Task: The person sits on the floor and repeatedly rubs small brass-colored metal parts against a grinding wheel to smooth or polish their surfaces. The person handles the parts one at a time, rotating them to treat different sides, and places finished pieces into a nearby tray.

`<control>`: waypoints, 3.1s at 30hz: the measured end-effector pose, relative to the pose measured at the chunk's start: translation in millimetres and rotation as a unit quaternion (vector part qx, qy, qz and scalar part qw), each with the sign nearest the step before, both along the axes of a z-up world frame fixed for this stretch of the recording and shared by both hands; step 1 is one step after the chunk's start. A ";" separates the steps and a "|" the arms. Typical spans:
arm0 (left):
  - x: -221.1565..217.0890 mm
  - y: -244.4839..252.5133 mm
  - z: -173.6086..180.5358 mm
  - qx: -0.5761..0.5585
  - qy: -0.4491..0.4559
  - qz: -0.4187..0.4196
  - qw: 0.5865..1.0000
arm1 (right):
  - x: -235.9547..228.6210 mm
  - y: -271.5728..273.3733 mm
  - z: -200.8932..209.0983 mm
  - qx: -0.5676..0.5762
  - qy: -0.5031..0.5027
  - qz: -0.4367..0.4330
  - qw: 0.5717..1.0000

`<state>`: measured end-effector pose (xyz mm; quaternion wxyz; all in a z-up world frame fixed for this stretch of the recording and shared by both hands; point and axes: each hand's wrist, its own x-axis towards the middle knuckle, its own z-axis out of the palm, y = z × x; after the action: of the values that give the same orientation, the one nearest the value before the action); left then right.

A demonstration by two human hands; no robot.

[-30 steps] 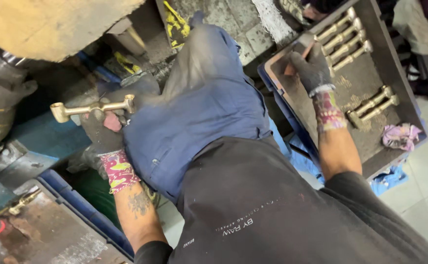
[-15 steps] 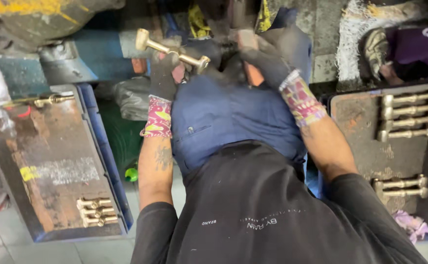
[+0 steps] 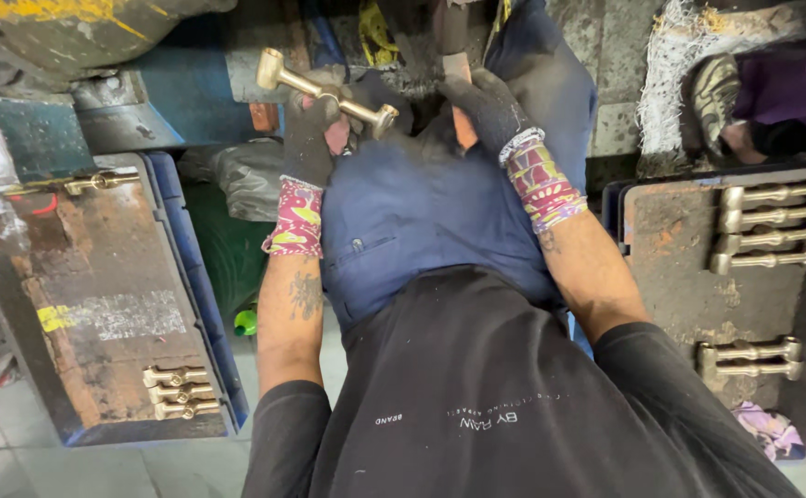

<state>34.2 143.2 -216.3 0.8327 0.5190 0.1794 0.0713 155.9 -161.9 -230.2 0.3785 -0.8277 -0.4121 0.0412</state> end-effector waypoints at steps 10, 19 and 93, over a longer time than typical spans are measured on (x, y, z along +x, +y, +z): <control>12.6 -1.5 1.9 -0.068 -0.042 -0.034 0.996 | -1.2 -95.0 79.7 0.206 0.117 -0.299 0.924; 15.1 -9.8 10.9 -0.029 -0.026 -0.034 0.999 | -68.3 -229.3 125.5 -0.070 -0.056 -0.481 0.872; 95.0 -136.5 -71.5 -0.391 0.182 -0.225 0.874 | 40.3 -13.8 63.0 -0.172 0.176 -0.046 0.968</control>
<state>129.2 6.6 -287.7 0.9136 0.1816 0.2196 -0.2901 196.2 -175.7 -167.2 0.2984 -0.8780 -0.2874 0.2397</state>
